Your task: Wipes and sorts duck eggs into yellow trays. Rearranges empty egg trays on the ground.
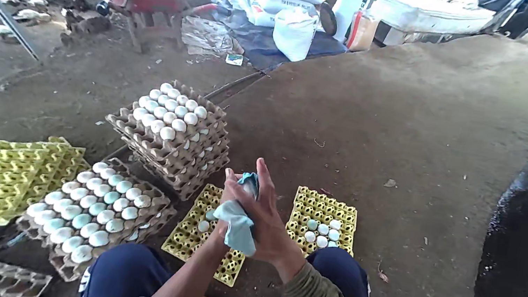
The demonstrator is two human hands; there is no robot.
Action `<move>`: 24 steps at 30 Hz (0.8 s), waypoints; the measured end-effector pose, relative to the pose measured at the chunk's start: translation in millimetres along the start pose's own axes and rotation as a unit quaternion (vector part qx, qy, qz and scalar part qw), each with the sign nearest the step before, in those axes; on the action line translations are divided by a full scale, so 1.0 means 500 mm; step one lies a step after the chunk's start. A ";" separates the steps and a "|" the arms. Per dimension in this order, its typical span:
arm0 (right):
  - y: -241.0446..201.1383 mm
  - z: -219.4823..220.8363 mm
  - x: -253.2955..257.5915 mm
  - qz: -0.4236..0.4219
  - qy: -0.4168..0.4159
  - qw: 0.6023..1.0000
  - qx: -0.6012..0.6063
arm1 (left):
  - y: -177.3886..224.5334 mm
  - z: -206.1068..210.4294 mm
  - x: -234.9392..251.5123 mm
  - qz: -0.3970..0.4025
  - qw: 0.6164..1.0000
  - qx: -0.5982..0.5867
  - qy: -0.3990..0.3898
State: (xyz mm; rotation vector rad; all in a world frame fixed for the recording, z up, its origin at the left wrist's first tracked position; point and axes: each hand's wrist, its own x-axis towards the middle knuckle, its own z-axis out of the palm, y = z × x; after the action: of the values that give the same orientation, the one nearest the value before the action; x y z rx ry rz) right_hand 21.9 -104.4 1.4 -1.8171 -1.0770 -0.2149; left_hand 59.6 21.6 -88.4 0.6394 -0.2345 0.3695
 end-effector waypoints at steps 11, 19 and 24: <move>-0.065 0.044 -0.001 0.151 0.180 0.944 0.230 | 0.154 0.171 -0.066 0.166 0.816 0.547 -0.089; -0.073 -0.007 0.045 0.418 0.211 0.766 0.440 | 0.149 0.152 -0.068 0.196 0.747 0.603 -0.197; -0.027 -0.035 0.046 0.458 0.177 0.710 0.505 | 0.136 0.146 -0.067 0.205 0.755 0.568 -0.257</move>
State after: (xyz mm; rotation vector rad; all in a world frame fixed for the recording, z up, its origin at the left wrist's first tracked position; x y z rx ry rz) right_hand 30.5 -103.6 32.3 -0.9954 0.1469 0.5312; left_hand -5.8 18.1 -5.9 1.9334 -0.7035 0.7654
